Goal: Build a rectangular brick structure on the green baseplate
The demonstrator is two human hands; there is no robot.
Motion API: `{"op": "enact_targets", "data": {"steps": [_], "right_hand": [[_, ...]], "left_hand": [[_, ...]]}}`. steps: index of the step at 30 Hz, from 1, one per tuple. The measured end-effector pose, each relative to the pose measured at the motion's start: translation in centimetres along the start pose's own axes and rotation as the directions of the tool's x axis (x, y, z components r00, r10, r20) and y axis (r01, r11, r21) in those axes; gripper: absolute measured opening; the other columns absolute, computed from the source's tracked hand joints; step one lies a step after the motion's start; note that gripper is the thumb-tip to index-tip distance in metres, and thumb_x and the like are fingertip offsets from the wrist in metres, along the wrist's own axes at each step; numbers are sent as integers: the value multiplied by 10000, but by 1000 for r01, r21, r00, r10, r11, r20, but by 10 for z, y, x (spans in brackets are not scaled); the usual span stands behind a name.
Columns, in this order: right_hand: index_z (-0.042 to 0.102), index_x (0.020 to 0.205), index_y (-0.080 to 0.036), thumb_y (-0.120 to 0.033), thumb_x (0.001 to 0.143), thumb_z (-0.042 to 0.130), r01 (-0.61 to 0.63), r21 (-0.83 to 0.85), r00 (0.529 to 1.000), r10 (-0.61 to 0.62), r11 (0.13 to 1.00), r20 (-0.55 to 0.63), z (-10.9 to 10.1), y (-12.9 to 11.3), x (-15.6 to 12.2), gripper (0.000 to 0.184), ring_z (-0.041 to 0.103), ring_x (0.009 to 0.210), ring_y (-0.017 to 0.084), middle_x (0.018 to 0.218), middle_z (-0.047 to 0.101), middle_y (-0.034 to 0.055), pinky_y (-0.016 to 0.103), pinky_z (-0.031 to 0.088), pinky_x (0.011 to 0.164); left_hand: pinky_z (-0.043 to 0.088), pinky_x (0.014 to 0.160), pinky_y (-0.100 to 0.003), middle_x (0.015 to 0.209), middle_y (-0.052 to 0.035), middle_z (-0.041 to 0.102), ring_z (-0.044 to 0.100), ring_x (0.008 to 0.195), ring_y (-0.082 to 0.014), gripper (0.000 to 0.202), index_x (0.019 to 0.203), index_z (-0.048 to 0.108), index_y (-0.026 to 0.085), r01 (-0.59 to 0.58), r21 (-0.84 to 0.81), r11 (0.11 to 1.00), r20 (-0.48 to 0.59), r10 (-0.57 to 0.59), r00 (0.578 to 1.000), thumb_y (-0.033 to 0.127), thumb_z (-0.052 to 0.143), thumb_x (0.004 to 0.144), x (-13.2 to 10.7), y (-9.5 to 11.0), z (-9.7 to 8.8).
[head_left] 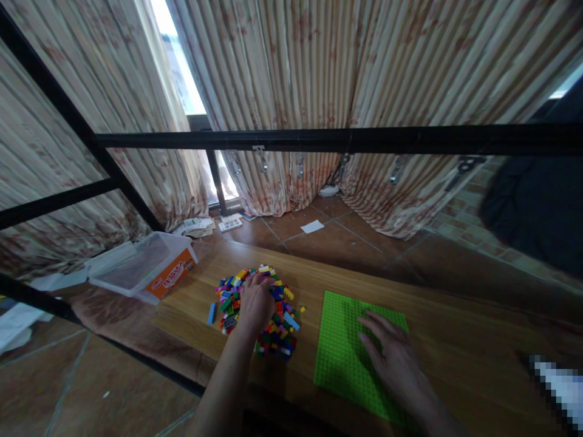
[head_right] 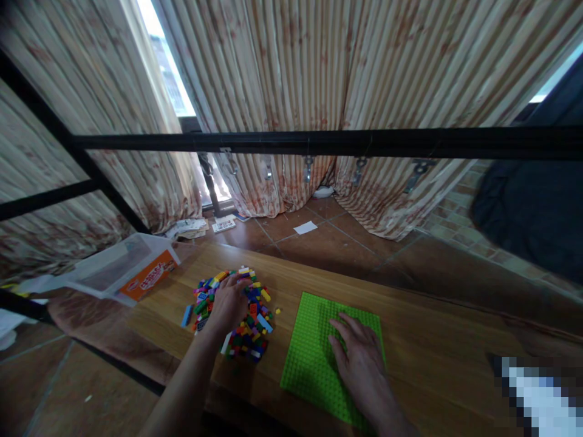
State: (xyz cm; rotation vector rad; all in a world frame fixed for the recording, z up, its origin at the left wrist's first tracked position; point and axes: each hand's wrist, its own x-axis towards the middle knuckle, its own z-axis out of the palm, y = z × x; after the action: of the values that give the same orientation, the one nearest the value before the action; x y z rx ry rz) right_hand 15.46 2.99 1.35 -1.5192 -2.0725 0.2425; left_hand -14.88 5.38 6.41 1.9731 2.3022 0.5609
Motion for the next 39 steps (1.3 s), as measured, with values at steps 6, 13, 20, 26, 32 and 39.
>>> {"op": "enact_targets", "data": {"steps": [6,13,20,26,32,39], "right_hand": [[683,1085,-228,-413,913,417,20,-26,1000,-20,999,7,1,3,0,367,586,1128,278,1247,627,96,500,450,979],[687,1075,-225,-426,916,407,3,-4,1000,-3,1000,-6,-2,2,1,380,593,1109,277,1235,633,93,499,451,982],[694,1056,-235,-428,914,400,-2,-6,1000,2,1000,13,-2,5,1,379,593,1105,282,1233,633,89,510,463,966],[681,1068,-222,-435,911,417,33,7,999,-33,999,5,1,14,1,374,594,1100,285,1232,628,100,518,469,957],[676,1064,-232,-438,911,433,19,32,1000,-19,999,-10,-3,12,1,353,596,1106,284,1228,637,87,525,464,966],[666,1071,-258,-465,911,450,-31,182,995,47,983,-85,-14,-9,2,339,614,1079,245,1112,694,53,468,476,969]], "left_hand": [[390,1028,-489,1355,-77,541,434,1286,-301,415,1089,702,252,1,30,1000,26,-2,1000,94,506,759,-4,2,-1],[377,1020,-507,1364,-88,537,427,1289,-302,310,1059,711,233,29,31,999,42,-31,999,194,485,850,-6,8,-8],[357,1013,-522,1344,-84,550,429,1270,-313,245,1033,703,231,36,32,999,33,-37,999,293,570,837,-6,11,-1],[362,1006,-505,1332,-76,560,446,1258,-303,189,951,702,213,53,28,998,52,-55,997,259,554,843,-5,13,-3],[382,1006,-421,1213,-100,625,531,1159,-263,187,954,682,178,-8,-198,980,-79,-8,997,241,525,874,-2,16,-10],[417,668,-238,796,-23,623,558,734,-139,298,904,640,161,-33,-763,645,109,179,978,353,415,943,-30,63,-8]]}}
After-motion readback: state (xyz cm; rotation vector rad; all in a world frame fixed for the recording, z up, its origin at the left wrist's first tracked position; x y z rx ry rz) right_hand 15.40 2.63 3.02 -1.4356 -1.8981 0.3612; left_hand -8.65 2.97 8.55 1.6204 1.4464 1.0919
